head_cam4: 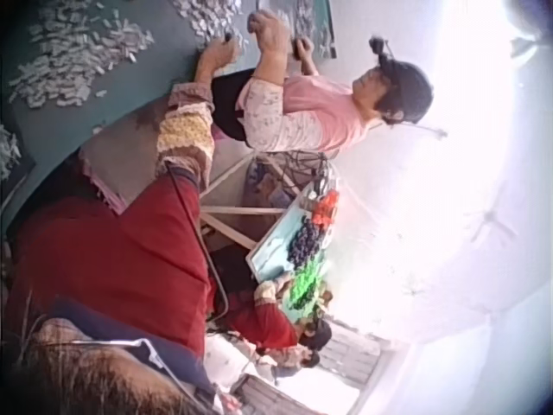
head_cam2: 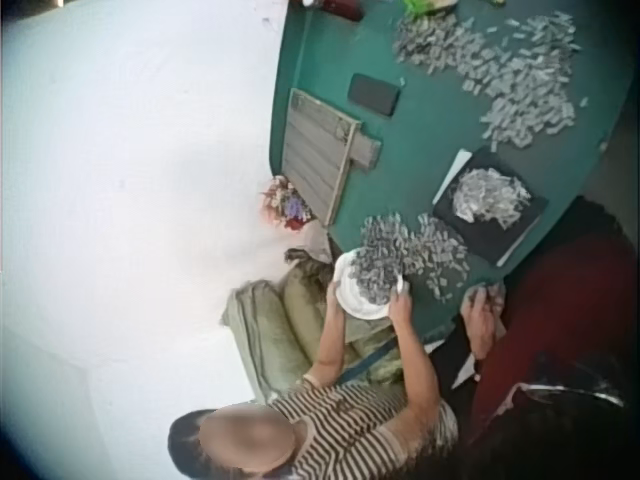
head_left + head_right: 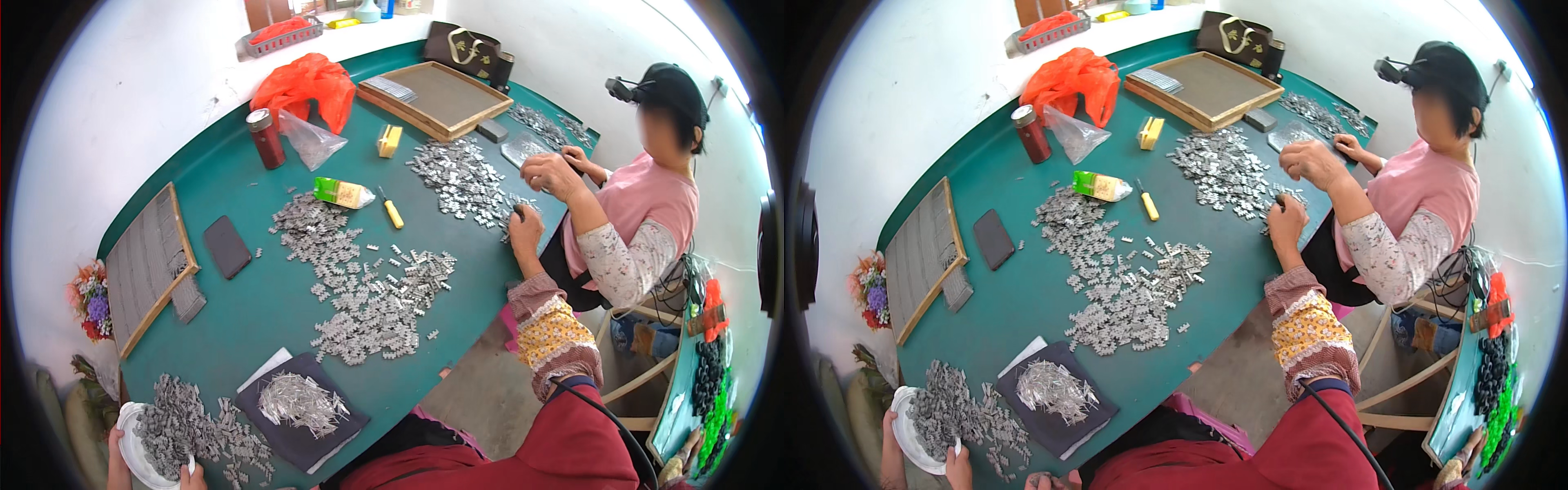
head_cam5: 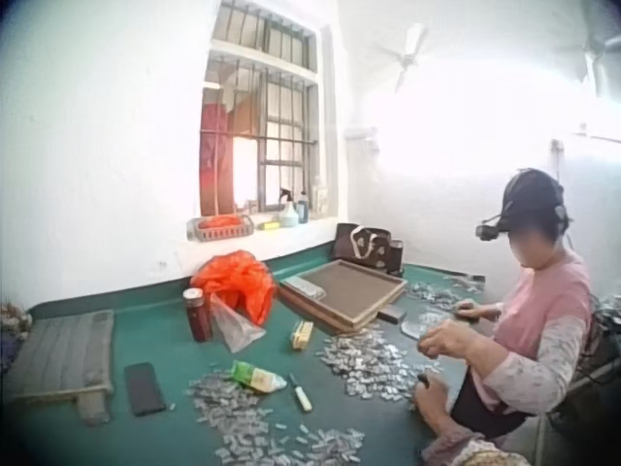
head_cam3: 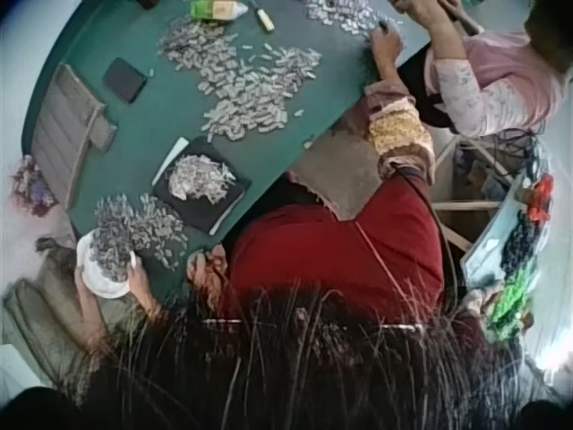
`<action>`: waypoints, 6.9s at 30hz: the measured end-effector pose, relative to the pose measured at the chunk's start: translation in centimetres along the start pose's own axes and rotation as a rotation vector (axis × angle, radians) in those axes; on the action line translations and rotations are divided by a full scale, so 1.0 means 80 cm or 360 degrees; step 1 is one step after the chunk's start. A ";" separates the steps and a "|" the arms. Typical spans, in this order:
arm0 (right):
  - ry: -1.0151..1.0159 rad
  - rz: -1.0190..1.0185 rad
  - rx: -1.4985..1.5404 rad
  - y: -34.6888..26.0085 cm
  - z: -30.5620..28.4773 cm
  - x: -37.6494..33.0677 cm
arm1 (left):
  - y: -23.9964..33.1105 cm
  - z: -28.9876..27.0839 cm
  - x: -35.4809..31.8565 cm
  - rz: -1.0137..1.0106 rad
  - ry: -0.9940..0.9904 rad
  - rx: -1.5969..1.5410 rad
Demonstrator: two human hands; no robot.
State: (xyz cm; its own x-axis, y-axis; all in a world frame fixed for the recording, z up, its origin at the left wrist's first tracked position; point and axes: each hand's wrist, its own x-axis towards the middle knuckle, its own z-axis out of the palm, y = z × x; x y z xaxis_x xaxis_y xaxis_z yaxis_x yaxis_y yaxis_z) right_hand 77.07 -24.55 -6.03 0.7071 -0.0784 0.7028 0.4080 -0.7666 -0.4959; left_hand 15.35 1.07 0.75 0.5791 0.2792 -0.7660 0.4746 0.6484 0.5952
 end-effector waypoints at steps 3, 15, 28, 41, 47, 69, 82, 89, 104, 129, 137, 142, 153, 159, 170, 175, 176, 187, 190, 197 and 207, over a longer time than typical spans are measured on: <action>-0.0155 -0.0370 -0.0108 -0.023 0.016 -0.001 | 0.002 -0.013 -0.029 0.0088 0.0182 -0.0156; -0.0245 -0.0786 0.0694 -0.216 0.025 -0.114 | -0.065 -0.036 -0.079 0.0674 0.0524 -0.0539; -0.0250 -0.1006 0.0542 -0.136 -0.075 -0.075 | -0.078 -0.047 -0.075 0.0860 0.0376 -0.0509; -0.0879 -0.1589 0.1233 -0.414 -0.203 -0.254 | -0.064 -0.049 -0.071 0.1016 0.0442 -0.0686; -0.1206 -0.1620 0.1625 -0.463 -0.232 -0.325 | -0.080 -0.054 -0.073 0.0951 0.0454 -0.0755; -0.1417 -0.1566 0.1604 -0.436 -0.250 -0.350 | -0.086 -0.051 -0.070 0.1102 0.0367 -0.0769; -0.1568 -0.1394 0.1657 -0.435 -0.264 -0.346 | -0.033 -0.012 -0.055 0.1191 0.0240 -0.0475; -0.1711 -0.1360 0.1780 -0.436 -0.265 -0.356 | -0.031 -0.001 -0.050 0.1153 0.0122 -0.0446; -0.1580 -0.1347 0.1556 -0.419 -0.261 -0.341 | -0.023 0.004 -0.046 0.1014 0.0074 -0.0543; -0.1350 -0.1093 0.0691 -0.350 -0.184 -0.253 | 0.019 0.012 -0.018 0.1032 0.0071 -0.0283; -0.1298 -0.0836 0.0398 -0.339 -0.206 -0.269 | 0.023 0.015 -0.011 0.0970 0.0111 -0.0288; -0.1295 -0.0871 0.0290 -0.369 -0.194 -0.278 | 0.032 0.025 -0.007 0.0993 0.0067 -0.0310; -0.1734 -0.0423 0.1139 -0.389 -0.229 -0.279 | 0.054 0.067 0.010 0.0963 -0.0010 -0.0121; -0.1741 -0.0520 0.1466 -0.405 -0.257 -0.291 | 0.055 0.078 0.012 0.1056 0.0060 0.0166; -0.1580 -0.0371 0.1509 -0.399 -0.260 -0.308 | 0.050 0.087 0.015 0.1059 -0.0002 0.0117; -0.1615 -0.0523 0.1483 -0.395 -0.249 -0.296 | 0.045 0.080 0.017 0.1004 -0.0053 0.0040; -0.1661 -0.0612 0.1350 -0.391 -0.246 -0.290 | 0.046 0.080 0.017 0.0989 -0.0054 -0.0012; -0.1230 -0.0878 0.0514 -0.354 -0.173 -0.262 | 0.045 0.073 0.028 0.0987 -0.0117 -0.0179; -0.1324 -0.0914 0.0578 -0.352 -0.175 -0.260 | 0.048 0.071 0.025 0.0999 -0.0085 -0.0169; -0.1328 -0.0680 0.0679 -0.350 -0.181 -0.262 | 0.047 0.068 0.022 0.0933 -0.0088 -0.0317; -0.1324 -0.0778 0.0625 -0.366 -0.178 -0.267 | 0.053 0.070 0.018 0.0949 -0.0079 -0.0258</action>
State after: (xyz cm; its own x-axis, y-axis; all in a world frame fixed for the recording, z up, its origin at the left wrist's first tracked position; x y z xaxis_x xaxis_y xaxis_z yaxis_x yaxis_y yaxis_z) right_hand 41.79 -9.47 0.73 0.5284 0.7632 0.3719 0.8108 -0.3237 -0.4877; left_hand 21.90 0.23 3.56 0.7454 0.5962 -0.2984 -0.0448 0.4914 0.8698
